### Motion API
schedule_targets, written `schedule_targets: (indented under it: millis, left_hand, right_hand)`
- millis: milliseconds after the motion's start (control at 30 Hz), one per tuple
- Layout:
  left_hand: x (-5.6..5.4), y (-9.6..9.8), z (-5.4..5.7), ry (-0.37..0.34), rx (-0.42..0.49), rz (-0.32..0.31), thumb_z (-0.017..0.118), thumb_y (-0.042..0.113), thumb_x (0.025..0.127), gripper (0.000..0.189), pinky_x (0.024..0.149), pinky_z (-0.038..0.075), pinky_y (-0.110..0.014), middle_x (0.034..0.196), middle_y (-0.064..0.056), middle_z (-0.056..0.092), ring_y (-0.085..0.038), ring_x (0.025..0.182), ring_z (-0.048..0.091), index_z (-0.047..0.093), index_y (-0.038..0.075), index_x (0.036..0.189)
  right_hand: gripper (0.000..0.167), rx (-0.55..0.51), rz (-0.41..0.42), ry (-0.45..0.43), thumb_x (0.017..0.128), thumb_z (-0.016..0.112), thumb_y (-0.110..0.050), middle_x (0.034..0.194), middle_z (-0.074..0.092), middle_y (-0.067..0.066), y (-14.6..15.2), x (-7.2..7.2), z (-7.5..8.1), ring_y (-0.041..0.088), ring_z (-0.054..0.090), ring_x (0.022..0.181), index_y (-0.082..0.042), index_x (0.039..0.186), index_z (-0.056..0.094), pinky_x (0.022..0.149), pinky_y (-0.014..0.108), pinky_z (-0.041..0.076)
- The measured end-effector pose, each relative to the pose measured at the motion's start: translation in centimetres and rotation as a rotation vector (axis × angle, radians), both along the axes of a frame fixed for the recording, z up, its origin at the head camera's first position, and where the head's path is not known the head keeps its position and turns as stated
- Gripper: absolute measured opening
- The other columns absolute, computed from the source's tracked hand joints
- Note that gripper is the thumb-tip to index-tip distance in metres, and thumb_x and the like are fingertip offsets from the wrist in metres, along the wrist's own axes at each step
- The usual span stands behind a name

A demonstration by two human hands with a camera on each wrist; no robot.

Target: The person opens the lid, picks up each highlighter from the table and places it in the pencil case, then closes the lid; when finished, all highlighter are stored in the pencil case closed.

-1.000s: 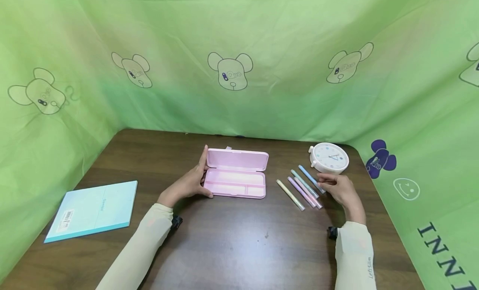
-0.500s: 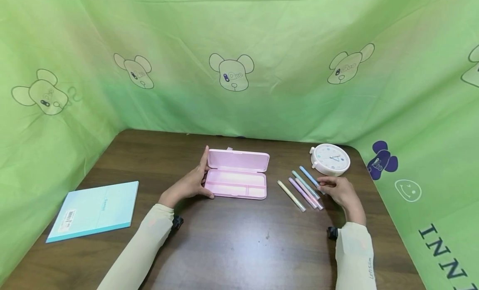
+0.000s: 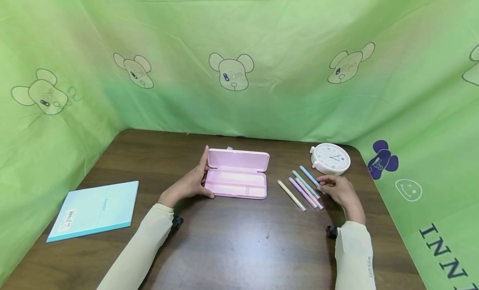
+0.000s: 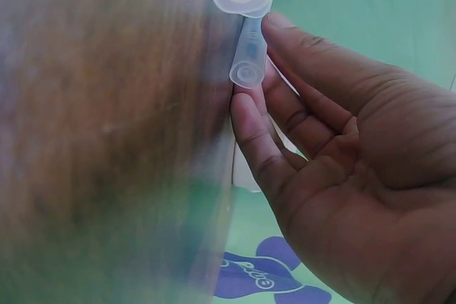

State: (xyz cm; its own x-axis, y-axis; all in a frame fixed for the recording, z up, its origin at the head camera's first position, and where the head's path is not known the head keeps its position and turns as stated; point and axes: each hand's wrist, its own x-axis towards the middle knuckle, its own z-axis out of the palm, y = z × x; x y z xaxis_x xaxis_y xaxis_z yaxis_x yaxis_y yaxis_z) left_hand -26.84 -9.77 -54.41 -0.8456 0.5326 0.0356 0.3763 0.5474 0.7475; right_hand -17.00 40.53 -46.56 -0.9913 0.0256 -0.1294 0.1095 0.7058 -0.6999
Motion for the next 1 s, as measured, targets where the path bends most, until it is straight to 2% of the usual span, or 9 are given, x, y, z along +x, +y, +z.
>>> schedule_targets:
  millis: [33,200,267,333,467,667,867,967,1000]
  left_hand:
    - [0.0,-0.1,-0.1,0.011,0.0,-0.009,0.107,0.031,0.067,0.171,0.12,0.041,-0.053,0.175,-0.023,0.026,-0.035,0.149,0.047,-0.03,0.035,0.168]
    - [2.5,0.8,3.0,-0.01,0.024,-0.045,0.105,0.02,0.072,0.165,0.126,0.033,-0.054,0.18,-0.022,0.004,-0.043,0.159,0.029,-0.029,0.026,0.169]
    - [2.2,1.0,2.3,-0.011,0.04,-0.052,0.107,0.023,0.069,0.169,0.126,0.031,-0.055,0.181,-0.018,-0.002,-0.042,0.161,0.025,-0.029,0.029,0.169]
    - [1.0,0.7,0.2,0.018,0.044,-0.052,0.108,0.03,0.066,0.171,0.126,0.032,-0.055,0.182,-0.013,-0.004,-0.04,0.161,0.026,-0.03,0.033,0.168]
    - [-0.4,0.0,-1.2,0.027,0.033,-0.024,0.11,0.035,0.061,0.176,0.124,0.035,-0.056,0.182,-0.006,-0.005,-0.037,0.161,0.029,-0.032,0.039,0.166]
    - [-0.9,0.0,-1.1,0.01,0.033,-0.026,0.11,0.035,0.061,0.176,0.124,0.036,-0.055,0.182,-0.006,-0.004,-0.037,0.16,0.03,-0.03,0.038,0.168]
    - [0.2,0.1,0.6,0.021,0.028,-0.027,0.109,0.029,0.065,0.172,0.125,0.033,-0.056,0.182,-0.013,-0.003,-0.041,0.16,0.028,-0.028,0.032,0.169]
    - [0.2,-0.1,0.3,0.028,0.02,-0.023,0.109,0.028,0.065,0.172,0.125,0.033,-0.056,0.182,-0.012,-0.004,-0.04,0.161,0.026,-0.029,0.032,0.169]
    - [-0.4,-0.2,-0.6,0.016,0.032,-0.017,0.109,0.03,0.063,0.174,0.125,0.033,-0.057,0.182,-0.009,-0.005,-0.039,0.161,0.026,-0.029,0.035,0.169]
  right_hand:
    - [0.033,0.012,0.005,0.003,0.1,0.074,0.002,0.1,0.077,0.02,0.0,0.0,0.0,-0.002,0.062,0.079,0.02,0.125,0.065,0.068,0.018,0.051]
    - [0.028,0.131,0.016,0.0,0.102,0.073,-0.003,0.103,0.077,0.023,0.6,0.5,0.1,0.01,0.065,0.085,0.016,0.122,0.069,0.068,0.022,0.05]
    - [0.027,0.171,0.022,0.002,0.103,0.072,-0.005,0.106,0.077,0.026,0.8,0.6,0.1,0.015,0.066,0.088,0.014,0.121,0.071,0.07,0.027,0.05]
    - [0.026,0.198,0.029,0.011,0.104,0.071,-0.008,0.108,0.077,0.027,0.8,0.4,0.1,0.017,0.065,0.089,0.013,0.12,0.072,0.073,0.031,0.05]
    - [0.026,0.208,0.045,0.038,0.104,0.07,-0.008,0.109,0.076,0.029,0.5,-0.3,0.0,0.02,0.065,0.09,0.012,0.12,0.073,0.076,0.038,0.05]
    - [0.024,0.2,0.046,0.059,0.104,0.07,-0.007,0.107,0.076,0.027,0.4,-0.4,0.3,0.019,0.063,0.088,0.012,0.119,0.074,0.073,0.035,0.049]
    - [0.02,0.158,0.084,0.152,0.101,0.073,-0.004,0.109,0.077,0.025,-0.7,-0.5,0.8,0.008,0.061,0.088,0.009,0.117,0.077,0.076,0.027,0.049]
    - [0.02,0.066,0.117,0.168,0.101,0.073,0.0,0.112,0.076,0.025,-1.7,-0.6,0.9,-0.002,0.06,0.086,0.01,0.118,0.076,0.074,0.019,0.049]
    - [0.02,0.035,0.13,0.172,0.101,0.073,0.001,0.112,0.075,0.025,-2.1,-0.6,1.0,-0.004,0.06,0.086,0.01,0.118,0.076,0.074,0.017,0.05]
